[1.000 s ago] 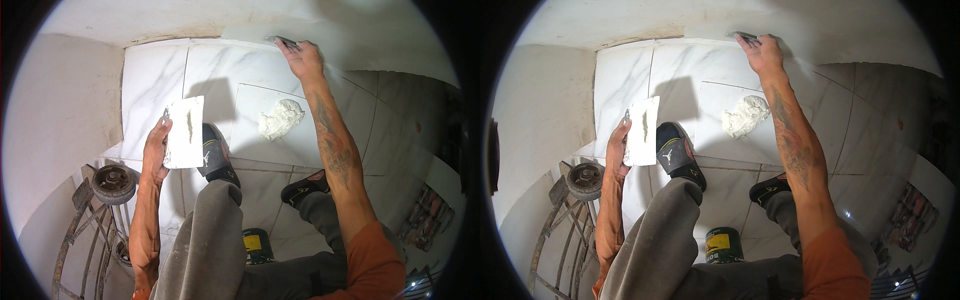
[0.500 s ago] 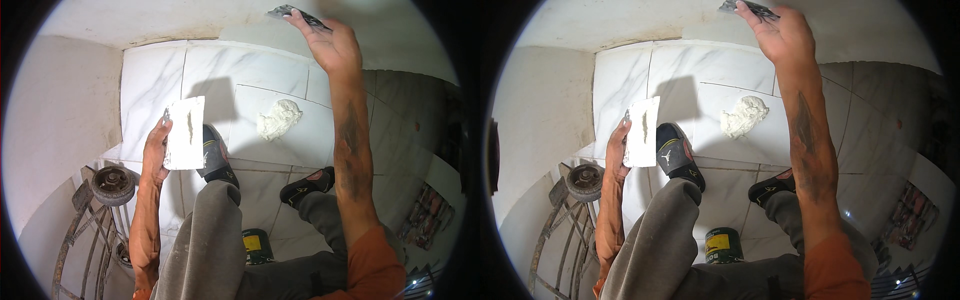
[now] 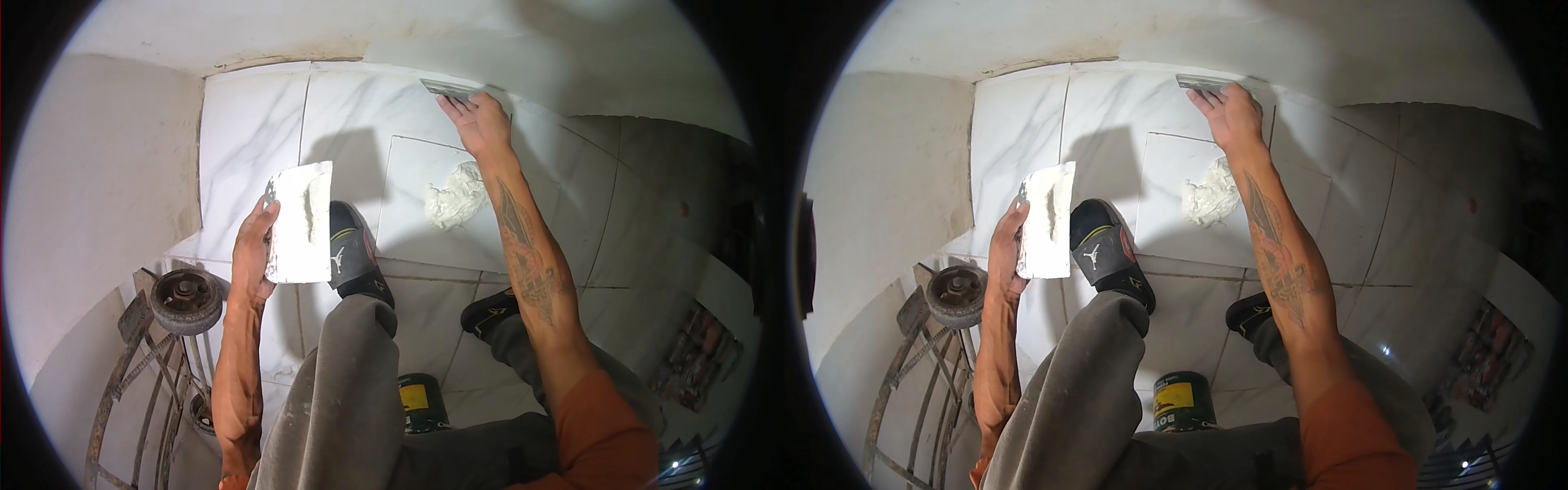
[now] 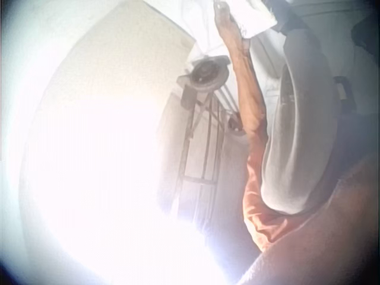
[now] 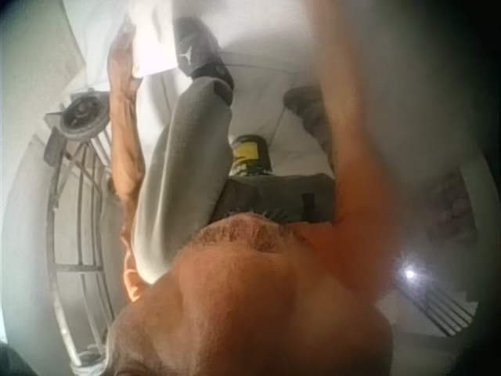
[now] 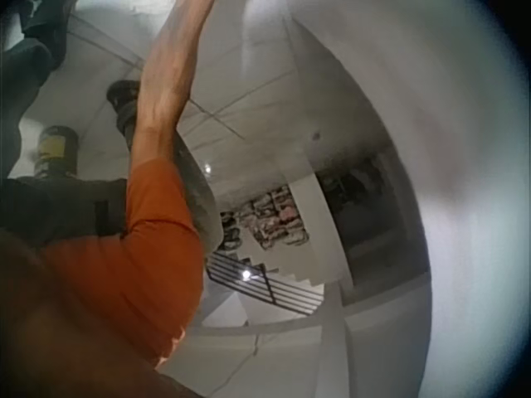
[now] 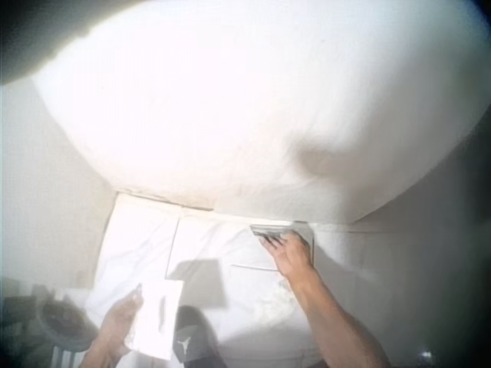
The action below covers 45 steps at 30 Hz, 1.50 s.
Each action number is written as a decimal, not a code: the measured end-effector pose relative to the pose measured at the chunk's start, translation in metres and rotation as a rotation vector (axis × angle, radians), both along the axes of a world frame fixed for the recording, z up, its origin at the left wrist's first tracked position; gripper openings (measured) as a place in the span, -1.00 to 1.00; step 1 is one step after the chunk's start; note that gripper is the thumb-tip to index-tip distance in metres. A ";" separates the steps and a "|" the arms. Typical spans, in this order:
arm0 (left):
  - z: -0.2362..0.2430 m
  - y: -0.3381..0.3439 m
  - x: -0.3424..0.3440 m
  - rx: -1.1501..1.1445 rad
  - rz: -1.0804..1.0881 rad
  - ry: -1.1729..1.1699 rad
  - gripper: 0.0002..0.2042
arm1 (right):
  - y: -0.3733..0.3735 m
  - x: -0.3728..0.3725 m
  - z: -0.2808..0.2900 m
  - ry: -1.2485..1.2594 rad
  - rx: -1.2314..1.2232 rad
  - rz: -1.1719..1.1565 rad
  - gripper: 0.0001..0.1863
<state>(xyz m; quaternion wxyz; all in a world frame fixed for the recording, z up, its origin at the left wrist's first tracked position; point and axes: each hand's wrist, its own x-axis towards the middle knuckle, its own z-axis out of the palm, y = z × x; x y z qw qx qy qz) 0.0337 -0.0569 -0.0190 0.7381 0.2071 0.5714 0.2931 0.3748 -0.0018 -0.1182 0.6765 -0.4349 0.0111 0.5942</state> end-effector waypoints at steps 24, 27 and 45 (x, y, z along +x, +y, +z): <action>0.010 0.000 0.005 0.024 -0.001 0.021 -0.53 | 0.049 0.010 0.081 -1.447 -0.165 0.523 -0.50; 0.007 0.000 0.009 0.014 -0.005 0.001 -0.53 | 0.035 -0.012 0.155 -1.510 -0.285 0.526 -0.48; 0.006 -0.003 0.005 0.001 -0.002 0.041 -0.56 | -0.024 0.071 -0.013 -0.008 -0.045 -0.038 -0.54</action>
